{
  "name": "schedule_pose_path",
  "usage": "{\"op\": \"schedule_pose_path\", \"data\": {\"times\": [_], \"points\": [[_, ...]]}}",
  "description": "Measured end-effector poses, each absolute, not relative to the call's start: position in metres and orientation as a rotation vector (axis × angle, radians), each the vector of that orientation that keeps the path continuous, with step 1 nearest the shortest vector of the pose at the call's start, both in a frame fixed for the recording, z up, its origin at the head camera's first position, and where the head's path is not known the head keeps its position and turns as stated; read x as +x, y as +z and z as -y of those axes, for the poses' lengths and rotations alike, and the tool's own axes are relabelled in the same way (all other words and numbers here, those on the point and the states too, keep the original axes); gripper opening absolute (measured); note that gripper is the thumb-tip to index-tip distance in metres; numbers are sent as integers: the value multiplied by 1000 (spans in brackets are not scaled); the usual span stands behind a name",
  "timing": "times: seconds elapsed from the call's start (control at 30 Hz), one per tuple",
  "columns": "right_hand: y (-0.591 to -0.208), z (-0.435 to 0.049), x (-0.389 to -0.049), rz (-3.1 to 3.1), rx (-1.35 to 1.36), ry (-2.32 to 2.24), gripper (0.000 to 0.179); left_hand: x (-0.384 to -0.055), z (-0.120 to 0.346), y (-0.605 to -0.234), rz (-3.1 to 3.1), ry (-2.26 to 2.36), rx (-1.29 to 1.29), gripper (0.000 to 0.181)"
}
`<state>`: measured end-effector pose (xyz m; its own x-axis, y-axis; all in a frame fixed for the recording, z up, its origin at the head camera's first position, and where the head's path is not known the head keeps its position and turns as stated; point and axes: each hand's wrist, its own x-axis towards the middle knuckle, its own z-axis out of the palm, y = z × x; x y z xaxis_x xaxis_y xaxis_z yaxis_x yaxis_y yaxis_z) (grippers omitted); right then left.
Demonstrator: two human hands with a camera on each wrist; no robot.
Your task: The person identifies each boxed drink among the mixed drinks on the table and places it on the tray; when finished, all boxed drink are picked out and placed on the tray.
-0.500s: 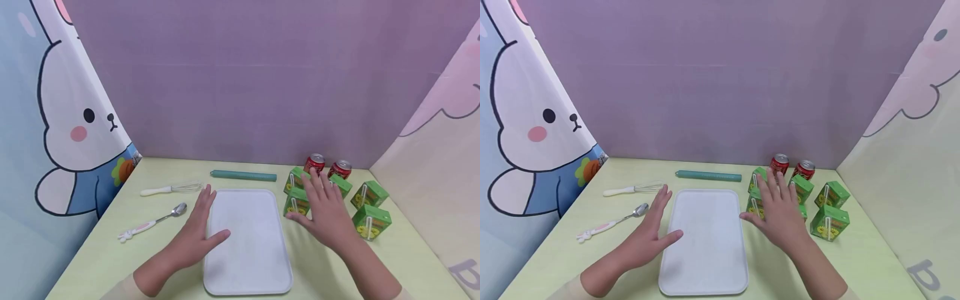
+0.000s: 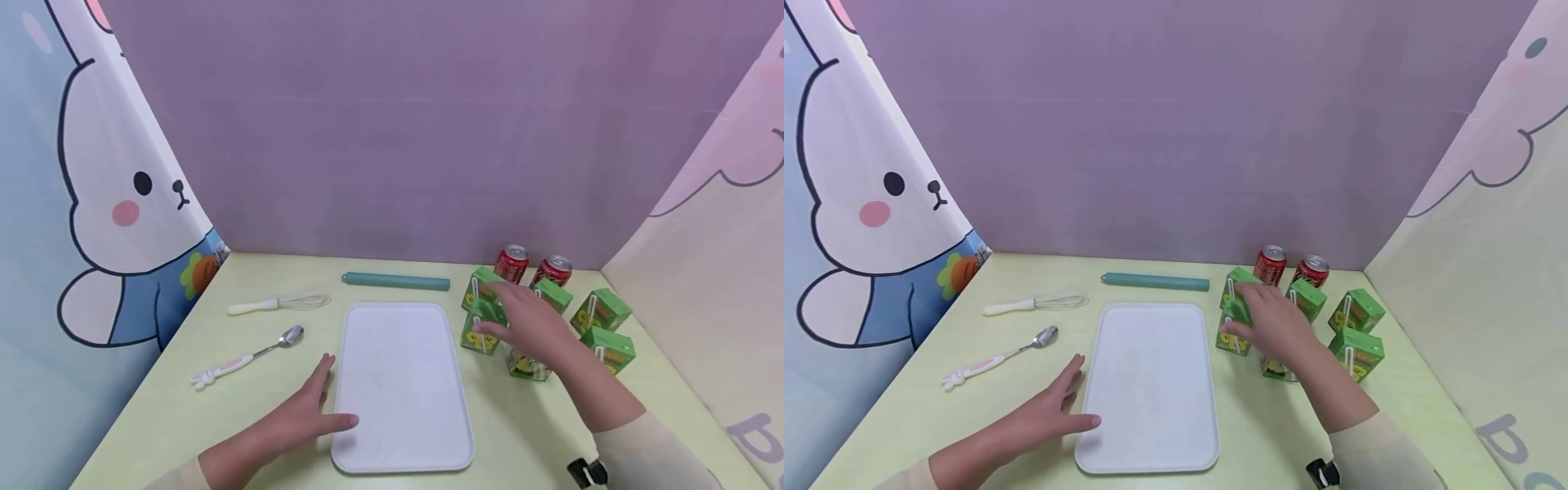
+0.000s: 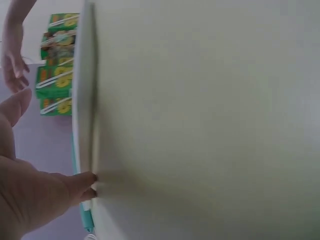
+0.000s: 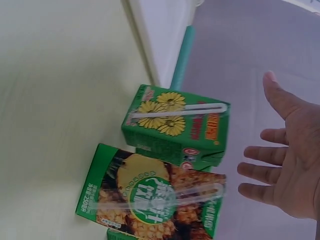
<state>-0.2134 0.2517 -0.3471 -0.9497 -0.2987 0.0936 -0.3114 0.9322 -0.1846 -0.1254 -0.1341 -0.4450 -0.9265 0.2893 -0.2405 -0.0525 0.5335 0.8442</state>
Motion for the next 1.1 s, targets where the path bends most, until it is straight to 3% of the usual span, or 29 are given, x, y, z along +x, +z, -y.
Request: {"op": "schedule_pose_path", "data": {"times": [0.23,0.57,0.8,1.1], "points": [[-355,-247,-237,3225,485,339,104,-117,138,-456,-2545,1092,409,136],[-362,-241,-256,3370,417,255,80,-115,135,-459,-2623,967,569,140],[-350,-242,-266,3368,506,227,83,-115,135,-456,-2642,918,585,138],[-321,-203,-279,3289,612,200,55,-114,134,-452,-2666,846,557,138]]}}
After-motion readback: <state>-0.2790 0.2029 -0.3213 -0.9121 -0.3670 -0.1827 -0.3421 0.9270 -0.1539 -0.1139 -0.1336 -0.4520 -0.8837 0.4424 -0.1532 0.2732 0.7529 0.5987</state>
